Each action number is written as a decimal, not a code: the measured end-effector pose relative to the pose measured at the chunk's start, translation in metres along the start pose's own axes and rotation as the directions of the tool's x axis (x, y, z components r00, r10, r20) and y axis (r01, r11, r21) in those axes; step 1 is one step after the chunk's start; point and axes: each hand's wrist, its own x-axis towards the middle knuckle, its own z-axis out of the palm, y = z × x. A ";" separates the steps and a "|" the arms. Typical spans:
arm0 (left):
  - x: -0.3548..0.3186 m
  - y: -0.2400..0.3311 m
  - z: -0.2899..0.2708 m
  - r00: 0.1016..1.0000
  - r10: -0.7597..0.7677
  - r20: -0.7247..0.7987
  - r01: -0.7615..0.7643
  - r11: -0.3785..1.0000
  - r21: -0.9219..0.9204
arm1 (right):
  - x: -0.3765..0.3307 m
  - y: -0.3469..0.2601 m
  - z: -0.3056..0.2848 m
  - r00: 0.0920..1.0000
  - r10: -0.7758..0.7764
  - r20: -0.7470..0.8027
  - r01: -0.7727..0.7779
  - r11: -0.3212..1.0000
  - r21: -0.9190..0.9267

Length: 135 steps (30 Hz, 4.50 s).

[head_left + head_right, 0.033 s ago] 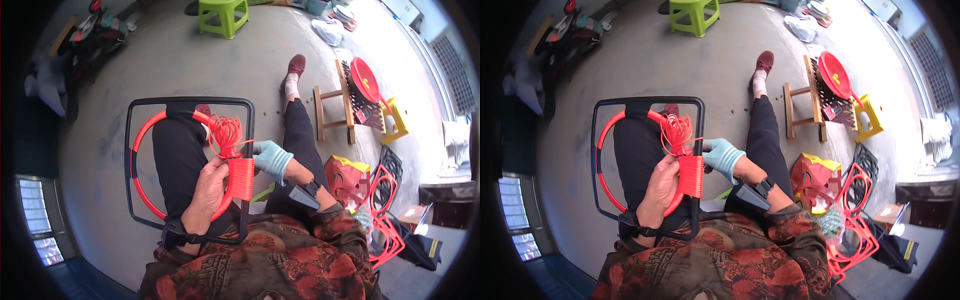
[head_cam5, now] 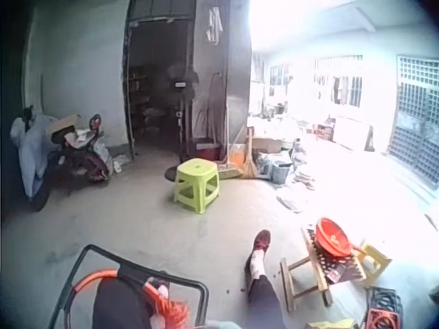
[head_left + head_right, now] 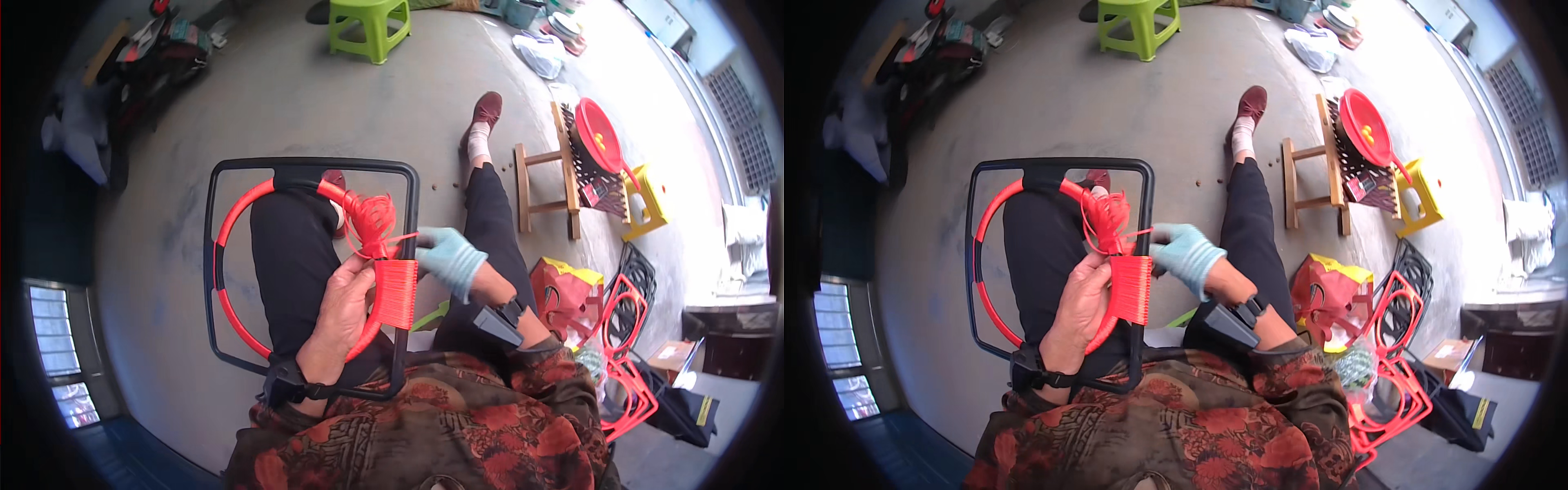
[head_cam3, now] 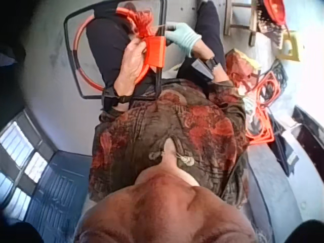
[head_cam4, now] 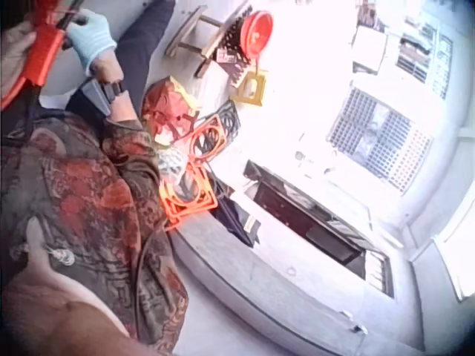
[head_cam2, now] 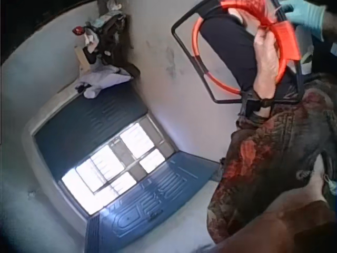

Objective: Weaving red plastic straps onto a black metal frame to construct a furniture piece.

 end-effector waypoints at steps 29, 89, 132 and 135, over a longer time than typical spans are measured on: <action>-0.007 0.003 0.001 0.976 0.185 -0.111 -0.167 0.973 0.157 | -0.041 0.001 -0.027 0.956 -0.050 -0.288 0.153 0.926 0.345; -0.018 -0.004 0.003 0.896 0.393 -0.209 -0.258 0.841 0.475 | -0.007 0.006 0.030 0.969 0.112 -0.220 -0.038 0.948 0.315; -0.003 0.001 0.004 0.923 0.353 -0.152 -0.242 0.841 0.485 | -0.015 -0.001 0.012 0.957 0.076 -0.280 0.009 0.957 0.290; -0.005 0.004 0.002 0.926 0.347 -0.149 -0.236 0.840 0.489 | -0.021 0.017 -0.035 0.878 0.118 -0.463 0.168 0.831 0.531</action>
